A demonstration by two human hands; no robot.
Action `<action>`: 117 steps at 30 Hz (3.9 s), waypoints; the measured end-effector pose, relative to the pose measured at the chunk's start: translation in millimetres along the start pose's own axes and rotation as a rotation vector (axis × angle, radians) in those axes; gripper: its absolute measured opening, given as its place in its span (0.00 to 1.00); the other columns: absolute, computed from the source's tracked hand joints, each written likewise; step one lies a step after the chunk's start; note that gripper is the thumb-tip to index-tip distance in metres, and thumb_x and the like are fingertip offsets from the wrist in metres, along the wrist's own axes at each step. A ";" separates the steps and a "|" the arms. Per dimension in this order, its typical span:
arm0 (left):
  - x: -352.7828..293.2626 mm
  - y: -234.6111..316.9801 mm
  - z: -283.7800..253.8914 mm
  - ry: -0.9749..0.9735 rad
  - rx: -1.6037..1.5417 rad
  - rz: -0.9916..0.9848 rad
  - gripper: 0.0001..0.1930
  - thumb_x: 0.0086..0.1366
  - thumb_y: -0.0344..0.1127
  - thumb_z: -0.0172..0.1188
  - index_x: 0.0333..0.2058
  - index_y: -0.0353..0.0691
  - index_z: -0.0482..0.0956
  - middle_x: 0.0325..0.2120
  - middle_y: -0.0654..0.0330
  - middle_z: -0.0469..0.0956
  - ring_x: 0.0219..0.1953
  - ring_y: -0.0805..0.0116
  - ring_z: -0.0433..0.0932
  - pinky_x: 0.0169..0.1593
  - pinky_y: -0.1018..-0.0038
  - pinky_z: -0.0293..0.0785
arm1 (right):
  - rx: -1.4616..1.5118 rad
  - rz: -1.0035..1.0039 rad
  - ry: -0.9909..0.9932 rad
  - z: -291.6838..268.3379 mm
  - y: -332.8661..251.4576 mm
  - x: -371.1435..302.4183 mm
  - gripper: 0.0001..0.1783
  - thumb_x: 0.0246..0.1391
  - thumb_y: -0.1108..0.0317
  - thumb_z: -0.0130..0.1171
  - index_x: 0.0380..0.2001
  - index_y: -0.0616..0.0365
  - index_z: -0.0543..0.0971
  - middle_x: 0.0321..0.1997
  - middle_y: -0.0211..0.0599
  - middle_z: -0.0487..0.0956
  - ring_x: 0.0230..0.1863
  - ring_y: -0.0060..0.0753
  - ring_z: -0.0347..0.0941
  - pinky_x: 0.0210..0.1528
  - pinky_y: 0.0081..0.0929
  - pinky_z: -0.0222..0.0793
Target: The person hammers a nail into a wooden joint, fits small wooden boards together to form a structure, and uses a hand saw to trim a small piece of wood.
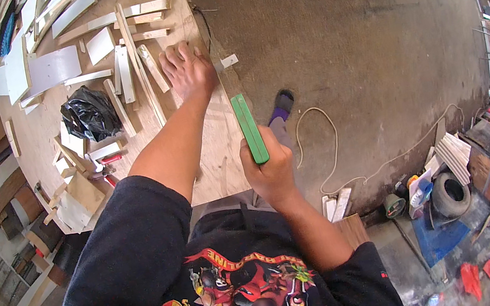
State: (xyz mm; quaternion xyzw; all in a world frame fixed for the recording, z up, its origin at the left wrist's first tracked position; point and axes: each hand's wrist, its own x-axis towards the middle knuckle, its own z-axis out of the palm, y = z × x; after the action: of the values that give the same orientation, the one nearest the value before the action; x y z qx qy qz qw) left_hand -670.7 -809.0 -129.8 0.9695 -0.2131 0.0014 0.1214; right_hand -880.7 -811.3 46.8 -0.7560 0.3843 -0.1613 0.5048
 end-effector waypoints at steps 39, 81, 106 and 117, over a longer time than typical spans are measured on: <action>4.2 12.1 -21.6 -0.231 0.006 -0.091 0.25 0.75 0.44 0.43 0.67 0.42 0.58 0.71 0.45 0.49 0.75 0.42 0.40 0.76 0.52 0.34 | -0.030 -0.025 -0.066 -2.8 -4.7 19.6 0.12 0.54 0.75 0.62 0.43 0.63 0.77 0.32 0.55 0.80 0.32 0.59 0.81 0.33 0.44 0.76; -1.0 4.3 -4.5 -0.071 0.093 -0.053 0.24 0.75 0.48 0.42 0.64 0.44 0.60 0.66 0.44 0.56 0.72 0.40 0.47 0.74 0.49 0.43 | -0.059 0.137 0.031 -46.9 49.5 -37.4 0.11 0.55 0.74 0.63 0.42 0.62 0.80 0.30 0.51 0.81 0.31 0.53 0.82 0.33 0.39 0.75; -100.3 -73.4 -37.0 -0.130 0.072 0.192 0.19 0.56 0.44 0.63 0.44 0.45 0.80 0.43 0.57 0.75 0.48 0.52 0.69 0.54 0.55 0.65 | -0.457 -0.844 -0.218 108.0 32.5 111.2 0.25 0.50 0.59 0.66 0.50 0.58 0.79 0.45 0.37 0.76 0.51 0.41 0.70 0.59 0.40 0.64; -144.1 -92.4 -55.4 0.089 -0.181 0.439 0.18 0.57 0.42 0.70 0.45 0.46 0.80 0.46 0.60 0.77 0.52 0.53 0.72 0.58 0.55 0.66 | -0.446 -0.763 -0.254 110.4 68.4 130.5 0.20 0.54 0.61 0.66 0.51 0.50 0.82 0.53 0.30 0.80 0.60 0.40 0.70 0.67 0.40 0.63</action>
State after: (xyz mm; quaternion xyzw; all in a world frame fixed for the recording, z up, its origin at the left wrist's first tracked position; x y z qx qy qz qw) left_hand -760.8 -655.2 -105.5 0.8841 -0.4123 0.0515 0.2139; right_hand -754.4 -851.2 -81.1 -0.9473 0.0390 -0.1550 0.2776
